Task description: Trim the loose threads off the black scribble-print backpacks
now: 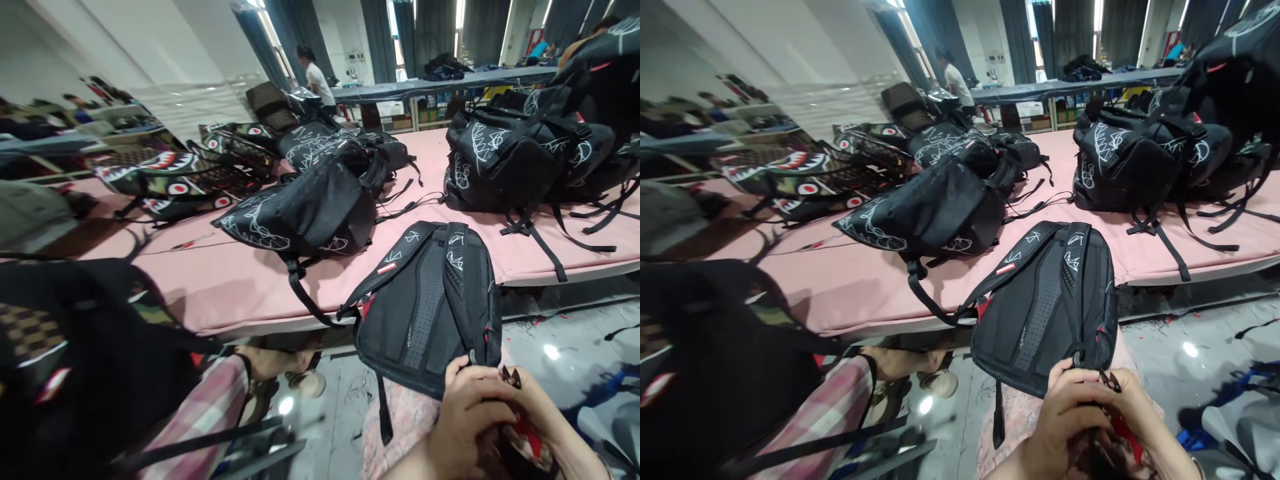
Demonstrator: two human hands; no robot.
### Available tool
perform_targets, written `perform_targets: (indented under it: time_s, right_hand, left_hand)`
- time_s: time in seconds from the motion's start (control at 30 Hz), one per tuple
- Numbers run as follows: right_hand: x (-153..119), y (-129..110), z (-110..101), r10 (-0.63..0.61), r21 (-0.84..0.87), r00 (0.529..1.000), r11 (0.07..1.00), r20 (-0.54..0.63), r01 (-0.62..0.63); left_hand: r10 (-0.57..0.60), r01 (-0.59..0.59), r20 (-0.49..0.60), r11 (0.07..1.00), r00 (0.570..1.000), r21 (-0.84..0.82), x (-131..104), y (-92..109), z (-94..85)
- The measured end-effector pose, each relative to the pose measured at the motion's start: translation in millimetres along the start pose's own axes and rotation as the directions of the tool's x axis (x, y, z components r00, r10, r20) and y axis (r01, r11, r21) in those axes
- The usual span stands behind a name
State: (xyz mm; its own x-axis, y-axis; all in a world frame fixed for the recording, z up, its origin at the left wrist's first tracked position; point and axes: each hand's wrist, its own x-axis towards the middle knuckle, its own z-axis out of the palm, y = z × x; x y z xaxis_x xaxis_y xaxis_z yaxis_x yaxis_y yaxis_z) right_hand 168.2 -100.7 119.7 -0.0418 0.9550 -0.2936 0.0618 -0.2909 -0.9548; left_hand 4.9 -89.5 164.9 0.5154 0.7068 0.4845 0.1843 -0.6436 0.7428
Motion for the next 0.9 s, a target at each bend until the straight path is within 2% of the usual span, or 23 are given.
perform_targets:
  time_s: [0.07,0.13,0.2,0.27,0.33,0.4,0.47,0.53,0.6,0.63,0.7,0.8,0.9]
  right_hand:
    - [2.5,0.8,6.4,0.052,-0.036,0.998,0.998,-0.033,-0.053]
    - [4.3,0.9,10.8,0.066,-0.073,0.996,0.995,-0.058,-0.070]
    - [5.5,1.4,12.3,0.066,-0.099,0.997,0.993,-0.042,-0.070]
    - [5.4,3.9,11.4,0.061,-0.117,0.998,0.991,-0.033,-0.065]
    - [2.7,9.8,8.6,0.063,-0.164,0.996,0.984,-0.060,-0.072]
    - [-3.0,19.4,3.6,0.055,-0.234,0.995,0.969,-0.082,-0.073]
    - [-10.6,31.0,-3.3,0.037,-0.310,0.996,0.949,-0.080,-0.061]
    - [-18.3,41.5,-11.0,0.012,-0.370,0.998,0.929,-0.064,-0.035]
    - [-24.3,48.2,-17.8,0.005,-0.405,0.999,0.914,-0.050,-0.025]
    - [-26.4,49.5,-20.6,0.000,-0.410,0.999,0.912,-0.049,-0.020]
    - [-28.8,48.2,-25.2,-0.021,-0.405,0.998,0.914,-0.062,-0.006]
    - [-30.7,38.0,-31.9,-0.062,-0.406,0.992,0.914,-0.110,0.012]
    - [-32.2,20.5,-36.2,-0.138,-0.442,0.963,0.897,-0.233,0.021]
  left_hand:
    - [-0.166,0.149,-0.041,0.951,0.985,-0.272,0.3,-1.9,-2.8]
    - [-0.315,0.216,-0.096,0.811,0.944,-0.543,0.2,-1.9,-2.6]
    - [-0.496,0.257,-0.087,0.583,0.864,-0.771,0.8,0.8,-3.8]
    - [-0.653,0.239,-0.050,0.346,0.756,-0.907,2.7,4.8,-11.3]
    - [-0.748,0.170,-0.052,0.218,0.662,-0.961,6.1,7.4,-27.1]
    - [-0.820,0.101,-0.106,0.195,0.562,-0.976,9.9,6.5,-49.5]
    - [-0.887,0.054,-0.155,0.198,0.435,-0.979,13.3,2.0,-73.5]
    - [-0.925,0.000,-0.228,0.240,0.305,-0.971,15.4,-4.5,-93.6]
    - [-0.926,-0.036,-0.302,0.302,0.228,-0.953,16.2,-10.2,-106.6]
    - [-0.920,-0.038,-0.327,0.327,0.216,-0.944,16.4,-12.2,-110.1]
    - [-0.916,-0.003,-0.331,0.339,0.228,-0.941,16.6,-13.5,-112.2]
    - [-0.922,0.140,-0.243,0.294,0.300,-0.945,17.4,-10.3,-106.6]
    - [-0.918,0.286,-0.127,0.245,0.376,-0.926,18.5,-5.1,-95.4]
